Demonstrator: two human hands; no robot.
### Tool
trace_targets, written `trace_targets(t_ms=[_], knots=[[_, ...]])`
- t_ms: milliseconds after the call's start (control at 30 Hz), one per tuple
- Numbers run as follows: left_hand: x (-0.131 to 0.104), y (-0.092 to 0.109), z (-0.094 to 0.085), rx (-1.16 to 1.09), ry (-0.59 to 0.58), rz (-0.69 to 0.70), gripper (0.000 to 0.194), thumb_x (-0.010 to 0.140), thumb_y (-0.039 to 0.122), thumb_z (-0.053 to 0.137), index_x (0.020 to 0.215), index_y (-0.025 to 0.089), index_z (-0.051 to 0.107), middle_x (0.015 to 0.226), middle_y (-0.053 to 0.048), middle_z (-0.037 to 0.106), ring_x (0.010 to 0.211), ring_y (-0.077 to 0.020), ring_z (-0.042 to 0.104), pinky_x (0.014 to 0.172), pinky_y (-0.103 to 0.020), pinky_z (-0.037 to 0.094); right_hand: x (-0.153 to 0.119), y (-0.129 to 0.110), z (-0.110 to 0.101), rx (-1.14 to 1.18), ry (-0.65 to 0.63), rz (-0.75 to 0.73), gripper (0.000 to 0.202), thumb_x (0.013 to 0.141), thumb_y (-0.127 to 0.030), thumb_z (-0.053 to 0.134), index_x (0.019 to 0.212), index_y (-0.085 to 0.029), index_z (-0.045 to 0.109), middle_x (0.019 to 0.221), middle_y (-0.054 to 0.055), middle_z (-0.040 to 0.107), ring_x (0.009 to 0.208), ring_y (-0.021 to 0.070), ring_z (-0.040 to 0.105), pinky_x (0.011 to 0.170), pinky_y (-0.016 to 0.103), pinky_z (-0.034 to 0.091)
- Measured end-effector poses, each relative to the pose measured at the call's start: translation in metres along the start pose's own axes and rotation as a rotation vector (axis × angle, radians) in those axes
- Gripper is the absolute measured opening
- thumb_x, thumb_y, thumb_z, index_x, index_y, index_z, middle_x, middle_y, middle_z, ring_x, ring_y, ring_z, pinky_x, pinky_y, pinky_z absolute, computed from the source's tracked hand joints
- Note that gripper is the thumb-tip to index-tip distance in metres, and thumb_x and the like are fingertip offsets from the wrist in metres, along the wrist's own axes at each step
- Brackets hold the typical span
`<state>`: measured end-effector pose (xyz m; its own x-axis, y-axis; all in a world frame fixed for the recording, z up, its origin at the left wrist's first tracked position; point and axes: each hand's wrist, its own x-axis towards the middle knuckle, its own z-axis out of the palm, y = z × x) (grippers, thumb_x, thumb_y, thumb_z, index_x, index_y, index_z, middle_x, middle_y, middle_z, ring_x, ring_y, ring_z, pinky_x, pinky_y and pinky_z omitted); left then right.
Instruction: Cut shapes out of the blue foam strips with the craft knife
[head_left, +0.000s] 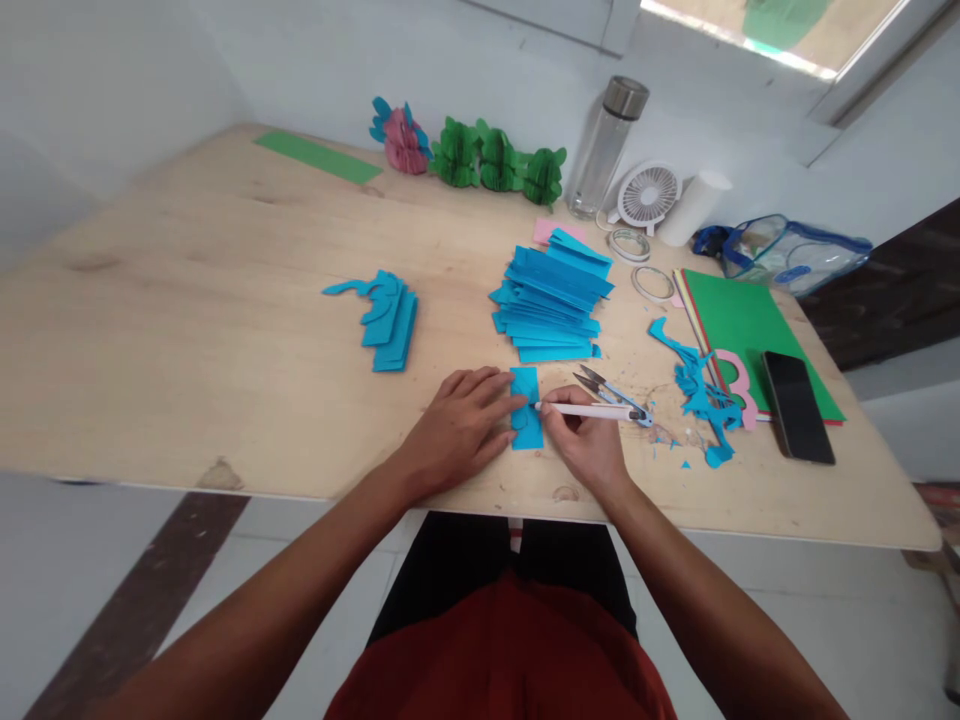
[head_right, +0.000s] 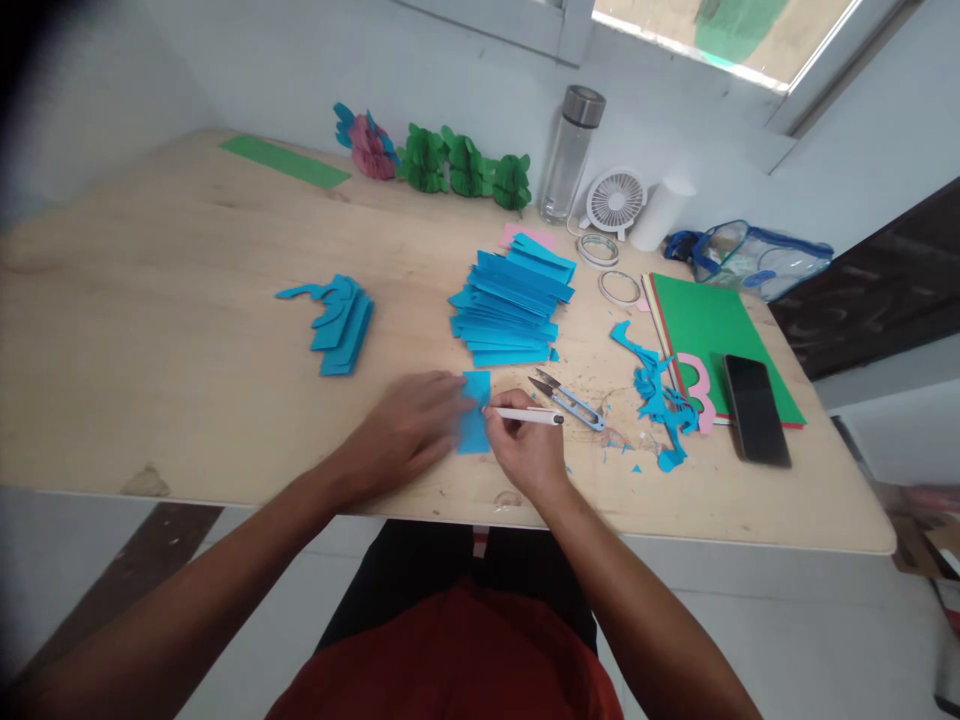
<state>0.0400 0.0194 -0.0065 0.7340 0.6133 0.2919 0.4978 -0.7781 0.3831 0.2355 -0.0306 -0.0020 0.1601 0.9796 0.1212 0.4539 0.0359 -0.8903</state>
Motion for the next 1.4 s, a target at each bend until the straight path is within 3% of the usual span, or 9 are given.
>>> trace_targets(t_ms=[867, 1400], knots=[[0.0, 0.0, -0.001, -0.012, -0.019, -0.016, 0.038, 0.093, 0.03, 0.048, 0.127, 0.02, 0.061, 0.142, -0.014, 0.054, 0.133, -0.032, 0.045, 0.11, -0.055, 0.035, -0.003, -0.006, -0.006, -0.062, -0.05, -0.016, 0.01, 0.084, -0.03, 0.057, 0.081, -0.022, 0.061, 0.075, 0.001, 0.065, 0.063, 0.0149, 0.057, 0.06, 0.027, 0.045], [0.001, 0.001, -0.002, -0.006, -0.024, 0.001, 0.034, 0.093, 0.029, 0.047, 0.123, 0.02, 0.062, 0.139, -0.014, 0.055, 0.131, -0.0318, 0.045, 0.108, -0.054, 0.035, -0.001, -0.01, -0.005, -0.023, 0.013, 0.001, 0.011, 0.082, -0.031, 0.059, 0.078, -0.022, 0.062, 0.072, 0.001, 0.065, 0.063, 0.0151, 0.057, 0.058, 0.026, 0.045]])
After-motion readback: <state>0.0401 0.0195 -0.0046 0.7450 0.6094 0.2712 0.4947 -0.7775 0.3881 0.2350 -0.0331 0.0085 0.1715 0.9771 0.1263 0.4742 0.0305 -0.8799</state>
